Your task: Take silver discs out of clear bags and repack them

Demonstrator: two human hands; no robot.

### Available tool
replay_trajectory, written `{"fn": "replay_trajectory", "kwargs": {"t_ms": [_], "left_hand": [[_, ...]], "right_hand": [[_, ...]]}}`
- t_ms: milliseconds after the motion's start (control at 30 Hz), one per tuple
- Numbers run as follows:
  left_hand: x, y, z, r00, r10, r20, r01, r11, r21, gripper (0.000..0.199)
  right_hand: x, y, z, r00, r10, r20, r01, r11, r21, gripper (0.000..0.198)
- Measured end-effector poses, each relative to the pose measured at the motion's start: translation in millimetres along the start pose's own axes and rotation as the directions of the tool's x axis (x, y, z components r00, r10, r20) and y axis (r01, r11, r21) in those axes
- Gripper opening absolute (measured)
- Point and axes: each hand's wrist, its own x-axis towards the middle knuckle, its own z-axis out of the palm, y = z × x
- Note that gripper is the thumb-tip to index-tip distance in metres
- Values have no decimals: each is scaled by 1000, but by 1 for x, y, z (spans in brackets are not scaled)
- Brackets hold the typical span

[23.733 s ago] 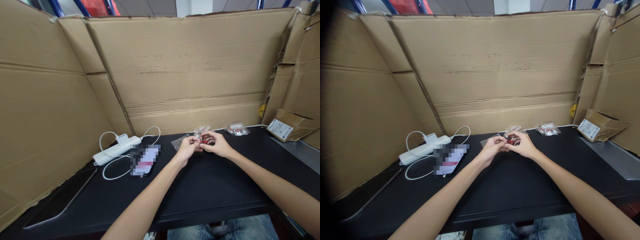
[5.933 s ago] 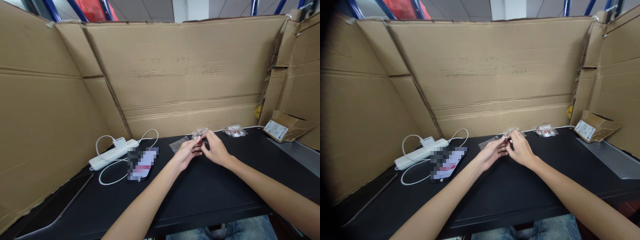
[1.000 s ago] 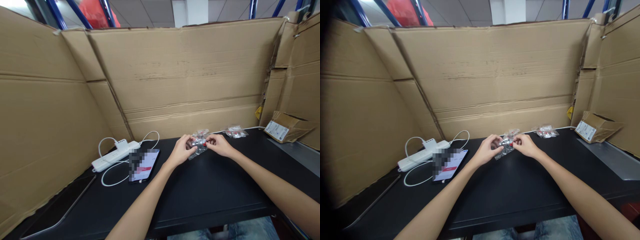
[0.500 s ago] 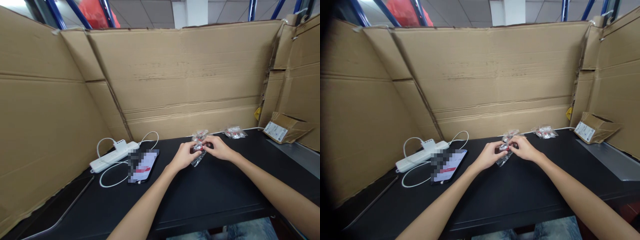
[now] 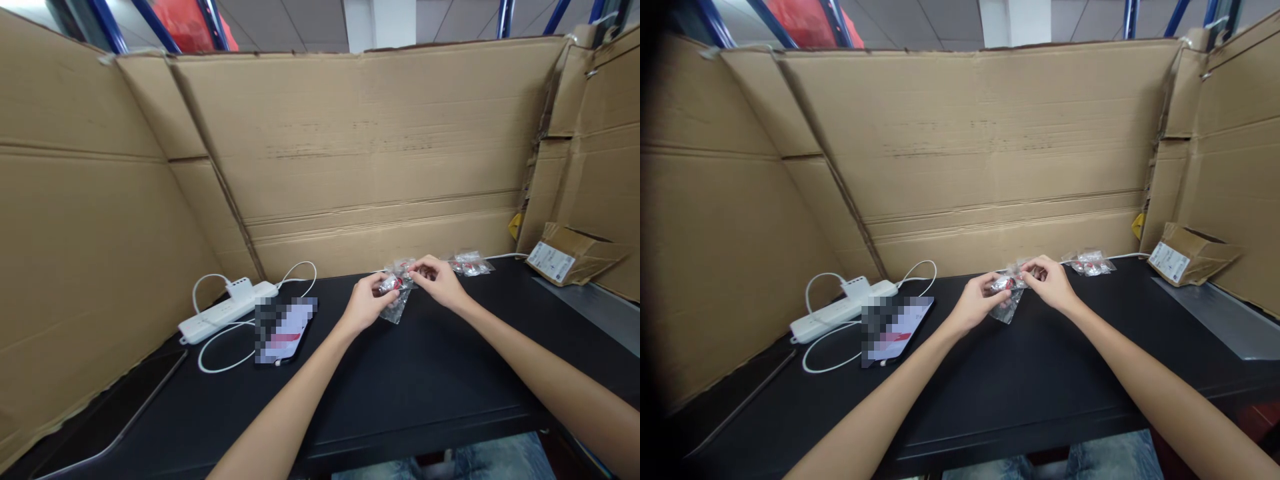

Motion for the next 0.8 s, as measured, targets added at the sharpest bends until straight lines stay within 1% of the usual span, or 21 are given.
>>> {"fn": "replay_trajectory", "kwargs": {"t_ms": [67, 133, 267, 333, 500, 667, 800], "left_hand": [[1, -1, 1, 999, -41, -24, 39, 995, -91, 29], [1, -1, 1, 996, -66, -52, 58, 989, -138, 32], [0, -3, 3, 994, -94, -57, 83, 982, -172, 34], [0, -3, 4, 993, -109, -45, 99, 978, -184, 35], [0, -3, 4, 994, -102, -27, 96, 981, -171, 36], [-1, -3, 4, 997, -72, -1, 71, 985, -160, 33], [0, 0, 4, 998, -60, -26, 56, 987, -151, 30]], "right_hand": [[0, 3, 0, 1000, 11, -17, -11, 1000, 7, 13], [0, 5, 2, 1000, 28, -2, -28, 999, 41, 14], [-2, 4, 5, 990, 57, 131, -76, 987, 140, 19], [-3, 2, 5, 983, 67, 171, -95, 983, 158, 20], [-4, -1, 5, 984, 65, 164, -92, 982, 164, 21], [-3, 0, 6, 980, 46, 195, -81, 981, 174, 17], [-4, 0, 6, 990, 16, 141, -42, 983, 180, 13]]}}
